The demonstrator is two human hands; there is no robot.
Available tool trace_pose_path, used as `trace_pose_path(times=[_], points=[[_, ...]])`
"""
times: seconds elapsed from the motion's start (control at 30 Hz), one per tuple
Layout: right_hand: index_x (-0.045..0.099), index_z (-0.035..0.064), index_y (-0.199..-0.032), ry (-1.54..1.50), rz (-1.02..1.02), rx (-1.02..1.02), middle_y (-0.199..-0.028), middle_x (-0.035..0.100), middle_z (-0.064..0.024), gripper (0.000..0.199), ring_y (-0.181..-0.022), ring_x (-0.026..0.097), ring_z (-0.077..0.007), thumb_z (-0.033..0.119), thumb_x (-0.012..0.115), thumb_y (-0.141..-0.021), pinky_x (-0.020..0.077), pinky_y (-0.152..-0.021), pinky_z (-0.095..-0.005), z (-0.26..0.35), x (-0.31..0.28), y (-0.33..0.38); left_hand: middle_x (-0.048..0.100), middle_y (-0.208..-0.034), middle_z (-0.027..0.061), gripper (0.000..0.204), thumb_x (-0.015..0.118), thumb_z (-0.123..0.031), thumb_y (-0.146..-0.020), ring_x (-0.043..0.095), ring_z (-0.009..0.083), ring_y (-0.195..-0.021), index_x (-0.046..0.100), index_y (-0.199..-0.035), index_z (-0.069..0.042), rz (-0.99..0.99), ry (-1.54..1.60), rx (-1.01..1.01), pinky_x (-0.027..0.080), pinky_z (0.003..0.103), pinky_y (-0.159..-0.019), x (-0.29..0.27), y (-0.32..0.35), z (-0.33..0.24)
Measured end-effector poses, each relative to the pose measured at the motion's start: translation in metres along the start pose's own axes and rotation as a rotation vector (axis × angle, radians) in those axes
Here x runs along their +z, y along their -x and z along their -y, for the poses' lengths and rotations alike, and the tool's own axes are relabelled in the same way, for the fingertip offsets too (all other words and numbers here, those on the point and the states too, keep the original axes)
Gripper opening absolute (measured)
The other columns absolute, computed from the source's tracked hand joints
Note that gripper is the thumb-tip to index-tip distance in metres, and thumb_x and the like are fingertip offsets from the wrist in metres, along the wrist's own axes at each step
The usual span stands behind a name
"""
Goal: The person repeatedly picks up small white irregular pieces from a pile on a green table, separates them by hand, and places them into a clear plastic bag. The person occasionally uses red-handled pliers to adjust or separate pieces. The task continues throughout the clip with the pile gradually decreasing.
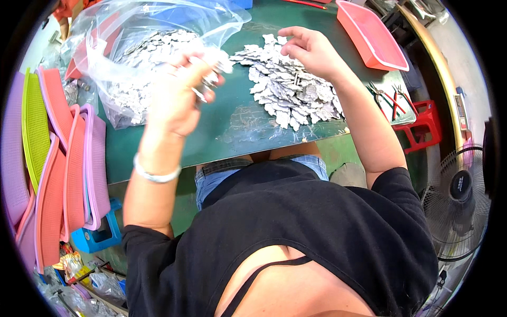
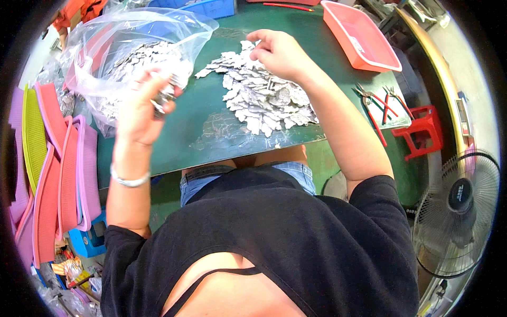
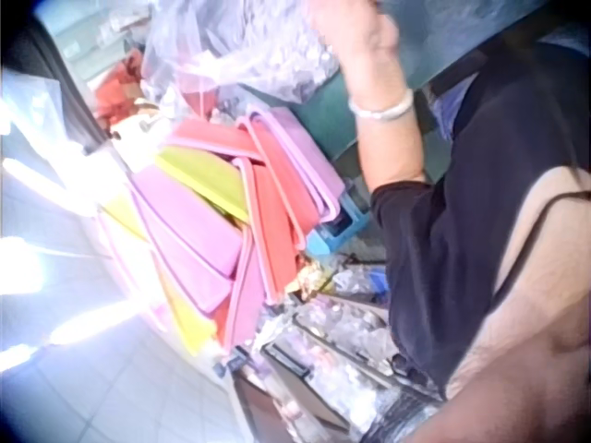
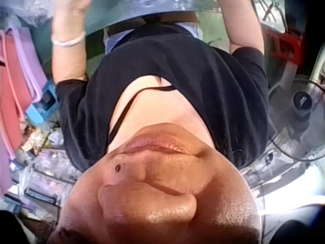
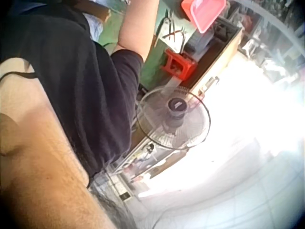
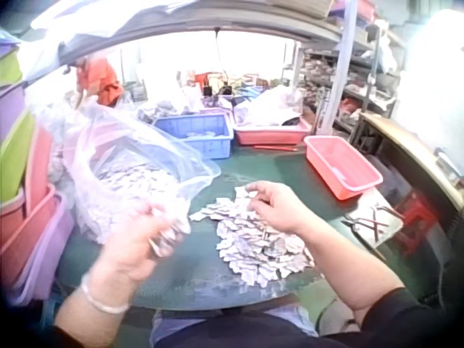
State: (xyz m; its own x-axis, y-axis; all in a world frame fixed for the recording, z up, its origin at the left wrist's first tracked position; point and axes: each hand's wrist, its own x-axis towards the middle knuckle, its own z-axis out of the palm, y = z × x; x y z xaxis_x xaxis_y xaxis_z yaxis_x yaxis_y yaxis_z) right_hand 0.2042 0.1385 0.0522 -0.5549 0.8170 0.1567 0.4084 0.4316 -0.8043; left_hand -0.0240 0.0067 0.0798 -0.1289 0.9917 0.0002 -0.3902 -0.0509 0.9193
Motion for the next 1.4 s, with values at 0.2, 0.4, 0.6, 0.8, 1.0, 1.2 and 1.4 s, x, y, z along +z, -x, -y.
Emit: trace_pose_path(times=[0.2, 0.4, 0.6, 0.8, 1.0, 1.2, 1.4], points=[[0.051, 0.0012, -0.114, 0.350, -0.066, -0.055, -0.084, 0.062, -0.0075, 0.036, -0.076, 0.058, -0.0167, 0.002, 0.054, -0.078, 0.0461, -0.071, -0.0283, -0.024, -0.020, 0.014, 0.060, -0.076, 0.0043, 0.019, 0.065, -0.007, -0.076, 0.059, 0.0116, -0.065, 0.057, -0.092, -0.001, -0.175, -0.381, 0.572, 0.042, 0.020, -0.049, -0.032, -0.056, -0.081], [0.048, 0.0075, -0.117, 0.558, 0.033, -0.157, -0.095, 0.060, -0.0085, 0.049, -0.094, 0.054, -0.0280, 0.000, 0.058, -0.070, 0.0429, -0.083, -0.0362, -0.036, -0.011, 0.017, 0.060, -0.079, 0.0057, 0.033, 0.064, -0.035, -0.076, 0.048, 0.0104, -0.060, 0.065, -0.096, -0.009, -0.347, -1.552, 0.530, 0.040, 0.024, -0.059, -0.056, -0.066, -0.100], [0.047, 0.0074, -0.119, 0.540, -0.010, -0.181, -0.091, 0.059, -0.0115, 0.051, -0.091, 0.055, -0.0290, -0.001, 0.055, -0.069, 0.0440, -0.081, -0.0371, -0.036, -0.010, 0.020, 0.060, -0.078, 0.0037, 0.015, 0.062, -0.013, -0.080, 0.054, 0.0087, -0.068, 0.064, -0.091, -0.002, -0.136, -1.021, 0.905, 0.045, 0.023, -0.063, -0.005, -0.029, -0.043], [0.045, 0.0076, -0.121, 0.382, -0.045, -0.262, -0.089, 0.058, -0.0112, 0.054, -0.088, 0.055, -0.0284, 0.004, 0.059, -0.069, 0.0446, -0.078, -0.0363, -0.014, -0.005, 0.029, 0.058, -0.083, 0.0076, 0.021, 0.058, -0.012, -0.084, 0.057, 0.0119, -0.076, 0.056, -0.100, 0.001, 0.138, -0.352, 0.011, 0.048, 0.024, -0.067, 0.035, -0.009, 0.050], [0.046, 0.0064, -0.119, 0.239, 0.010, -0.302, -0.093, 0.058, -0.0136, 0.052, -0.091, 0.056, -0.0299, 0.007, 0.062, -0.070, 0.0448, -0.078, -0.0362, 0.006, -0.002, 0.031, 0.054, -0.100, 0.0164, 0.034, 0.047, -0.024, -0.091, 0.056, 0.0227, -0.092, 0.047, -0.111, 0.004, 0.225, 0.382, -0.391, 0.048, 0.034, -0.083, 0.048, -0.028, 0.088], [0.048, 0.0051, -0.116, 0.509, -0.026, -0.209, -0.093, 0.060, -0.0114, 0.046, -0.091, 0.055, -0.0290, 0.003, 0.060, -0.071, 0.0445, -0.079, -0.0377, -0.039, -0.005, 0.019, 0.057, -0.085, 0.0097, 0.024, 0.048, -0.019, -0.089, 0.056, 0.0172, -0.073, 0.053, -0.099, 0.003, 0.074, 0.187, -0.440, 0.047, 0.024, -0.064, 0.040, -0.030, 0.086], [0.046, 0.0047, -0.119, 0.482, -0.034, -0.202, -0.088, 0.060, -0.0098, 0.049, -0.080, 0.059, -0.0232, 0.001, 0.058, -0.072, 0.0458, -0.075, -0.0315, -0.035, -0.003, 0.018, 0.057, -0.086, 0.0105, 0.021, 0.051, -0.007, -0.084, 0.057, 0.0184, -0.073, 0.051, -0.102, 0.004, 0.141, 0.152, -0.418, 0.048, 0.025, -0.065, 0.029, -0.034, 0.093]])
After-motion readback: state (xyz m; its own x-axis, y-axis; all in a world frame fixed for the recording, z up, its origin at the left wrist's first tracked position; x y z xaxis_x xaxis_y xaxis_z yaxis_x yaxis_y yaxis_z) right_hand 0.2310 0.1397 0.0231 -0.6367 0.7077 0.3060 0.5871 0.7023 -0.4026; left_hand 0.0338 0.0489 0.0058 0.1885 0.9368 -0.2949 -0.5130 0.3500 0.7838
